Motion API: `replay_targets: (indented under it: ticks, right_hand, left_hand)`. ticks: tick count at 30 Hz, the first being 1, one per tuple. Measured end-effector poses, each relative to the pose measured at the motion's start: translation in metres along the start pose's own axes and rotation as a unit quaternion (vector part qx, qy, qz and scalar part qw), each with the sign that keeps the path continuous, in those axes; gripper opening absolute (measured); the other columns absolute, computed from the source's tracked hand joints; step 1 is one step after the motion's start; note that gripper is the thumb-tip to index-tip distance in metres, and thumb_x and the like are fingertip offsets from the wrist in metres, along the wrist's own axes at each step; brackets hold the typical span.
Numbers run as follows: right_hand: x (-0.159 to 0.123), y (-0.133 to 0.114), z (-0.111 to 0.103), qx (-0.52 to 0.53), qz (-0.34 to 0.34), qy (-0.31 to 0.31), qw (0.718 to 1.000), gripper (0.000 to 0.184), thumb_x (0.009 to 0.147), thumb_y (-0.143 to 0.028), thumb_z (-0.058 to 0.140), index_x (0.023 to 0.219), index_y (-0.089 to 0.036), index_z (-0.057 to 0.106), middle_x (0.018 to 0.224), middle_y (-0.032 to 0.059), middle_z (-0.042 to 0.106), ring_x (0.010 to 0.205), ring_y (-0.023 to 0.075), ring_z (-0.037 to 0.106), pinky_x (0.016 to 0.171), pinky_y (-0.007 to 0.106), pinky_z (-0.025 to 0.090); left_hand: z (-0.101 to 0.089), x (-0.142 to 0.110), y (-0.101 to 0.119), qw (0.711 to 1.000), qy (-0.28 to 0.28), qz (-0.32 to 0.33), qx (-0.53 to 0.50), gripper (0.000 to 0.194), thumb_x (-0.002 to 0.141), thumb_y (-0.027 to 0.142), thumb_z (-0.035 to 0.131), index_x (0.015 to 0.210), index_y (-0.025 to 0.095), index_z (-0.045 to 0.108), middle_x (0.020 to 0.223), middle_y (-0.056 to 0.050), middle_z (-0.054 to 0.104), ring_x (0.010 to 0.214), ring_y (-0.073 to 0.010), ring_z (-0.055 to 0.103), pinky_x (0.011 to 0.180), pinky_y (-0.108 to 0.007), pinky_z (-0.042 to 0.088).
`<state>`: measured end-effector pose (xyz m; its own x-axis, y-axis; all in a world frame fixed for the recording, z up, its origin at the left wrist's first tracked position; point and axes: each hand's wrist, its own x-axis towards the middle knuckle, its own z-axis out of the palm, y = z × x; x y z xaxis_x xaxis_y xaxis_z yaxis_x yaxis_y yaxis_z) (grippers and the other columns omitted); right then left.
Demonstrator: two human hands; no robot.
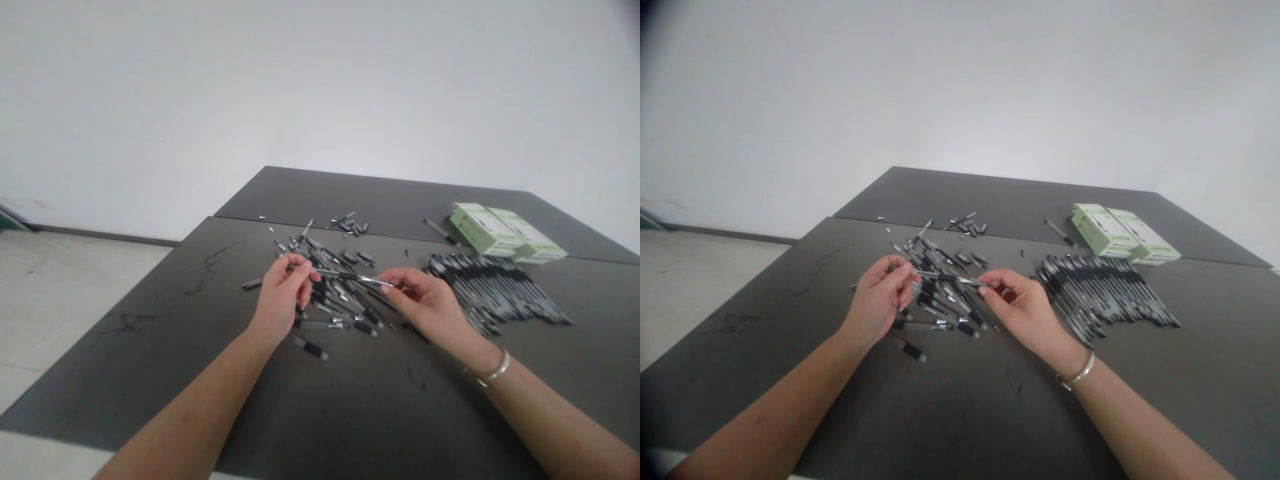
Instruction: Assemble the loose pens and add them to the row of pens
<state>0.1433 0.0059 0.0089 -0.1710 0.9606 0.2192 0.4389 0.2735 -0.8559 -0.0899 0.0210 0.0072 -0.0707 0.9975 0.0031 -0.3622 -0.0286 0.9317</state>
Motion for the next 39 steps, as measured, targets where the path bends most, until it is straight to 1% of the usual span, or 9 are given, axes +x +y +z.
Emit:
replay_targets:
  ticks: [6, 11, 15, 18, 22, 30, 34, 37, 39]
  right_hand:
    - [0.000, -0.003, 0.002, -0.016, -0.005, -0.010, 1.000, 0.021, 0.083, -0.033, 0.063, 0.098, -0.020, 0.068, 0.081, 0.0034, 0.068, 0.067, 0.0144, 0.058, 0.060, 0.026, 0.047]
    - [-0.002, -0.006, 0.006, -0.003, -0.004, -0.024, 1.000, 0.021, 0.084, -0.033, 0.062, 0.098, -0.019, 0.068, 0.081, 0.0041, 0.069, 0.068, 0.0151, 0.060, 0.061, 0.026, 0.049]
    - [-0.004, -0.006, 0.008, 0.009, 0.004, -0.022, 1.000, 0.020, 0.083, -0.033, 0.062, 0.096, -0.019, 0.068, 0.078, 0.0040, 0.069, 0.065, 0.0146, 0.059, 0.059, 0.026, 0.049]
    - [-0.005, -0.004, 0.008, 0.021, 0.008, -0.027, 0.999, 0.020, 0.083, -0.034, 0.062, 0.095, -0.019, 0.068, 0.080, 0.0048, 0.070, 0.067, 0.0157, 0.061, 0.061, 0.027, 0.049]
    - [-0.006, -0.003, 0.009, 0.028, 0.009, -0.032, 0.999, 0.019, 0.084, -0.033, 0.062, 0.094, -0.018, 0.067, 0.082, 0.0054, 0.070, 0.071, 0.0167, 0.061, 0.064, 0.028, 0.050]
    - [-0.007, -0.004, 0.011, 0.026, 0.011, -0.022, 0.999, 0.017, 0.083, -0.031, 0.062, 0.091, -0.017, 0.067, 0.076, 0.0037, 0.068, 0.067, 0.0153, 0.059, 0.062, 0.026, 0.047]
    - [-0.004, -0.003, 0.009, 0.069, 0.028, -0.021, 0.997, 0.020, 0.082, -0.035, 0.064, 0.089, -0.017, 0.067, 0.077, 0.0034, 0.067, 0.067, 0.0151, 0.060, 0.061, 0.026, 0.047]
    - [0.000, -0.003, 0.007, 0.128, 0.060, -0.011, 0.990, 0.023, 0.080, -0.038, 0.066, 0.090, -0.017, 0.067, 0.070, 0.0013, 0.063, 0.057, 0.0121, 0.053, 0.053, 0.024, 0.043]
    - [0.002, -0.004, 0.007, 0.188, 0.078, -0.005, 0.979, 0.025, 0.079, -0.038, 0.067, 0.093, -0.018, 0.067, 0.066, 0.0000, 0.060, 0.053, 0.0107, 0.048, 0.049, 0.023, 0.039]
  left_hand:
    - [0.000, -0.001, -0.003, 1.000, -0.021, -0.003, 0.015, 0.020, 0.076, 0.027, 0.065, 0.079, 0.017, 0.048, 0.065, 0.001, 0.063, 0.036, -0.0033, 0.037, 0.034, -0.015, 0.028]
    - [-0.001, -0.003, -0.005, 0.998, -0.045, -0.016, 0.030, 0.019, 0.078, 0.028, 0.063, 0.081, 0.018, 0.047, 0.067, 0.000, 0.064, 0.035, -0.0039, 0.038, 0.034, -0.016, 0.028]
    - [0.001, -0.004, -0.004, 0.998, -0.057, -0.033, 0.021, 0.019, 0.079, 0.028, 0.061, 0.081, 0.018, 0.045, 0.067, -0.001, 0.064, 0.035, -0.0044, 0.040, 0.034, -0.016, 0.028]
    - [0.002, -0.005, -0.006, 0.997, -0.061, -0.041, 0.016, 0.019, 0.079, 0.029, 0.061, 0.080, 0.018, 0.045, 0.066, -0.001, 0.064, 0.035, -0.0047, 0.041, 0.034, -0.016, 0.028]
    - [0.002, -0.007, -0.009, 0.997, -0.071, -0.034, 0.014, 0.021, 0.079, 0.030, 0.062, 0.079, 0.017, 0.045, 0.067, -0.002, 0.064, 0.035, -0.0043, 0.041, 0.034, -0.016, 0.027]
    - [0.001, -0.009, -0.012, 0.995, -0.080, -0.025, 0.053, 0.021, 0.081, 0.032, 0.060, 0.083, 0.018, 0.044, 0.072, -0.002, 0.067, 0.034, -0.0047, 0.044, 0.034, -0.016, 0.029]
    - [0.001, -0.008, -0.011, 0.995, -0.081, -0.031, 0.058, 0.023, 0.081, 0.035, 0.061, 0.084, 0.018, 0.045, 0.074, -0.003, 0.067, 0.035, -0.0050, 0.045, 0.034, -0.017, 0.030]
    - [0.001, -0.007, -0.010, 0.994, -0.088, -0.040, 0.048, 0.024, 0.082, 0.038, 0.061, 0.087, 0.018, 0.048, 0.076, -0.004, 0.067, 0.036, -0.0056, 0.046, 0.033, -0.017, 0.031]
    - [0.001, -0.007, -0.011, 0.993, -0.103, -0.046, 0.045, 0.025, 0.083, 0.039, 0.060, 0.091, 0.017, 0.051, 0.077, -0.004, 0.066, 0.038, -0.0061, 0.047, 0.033, -0.017, 0.031]
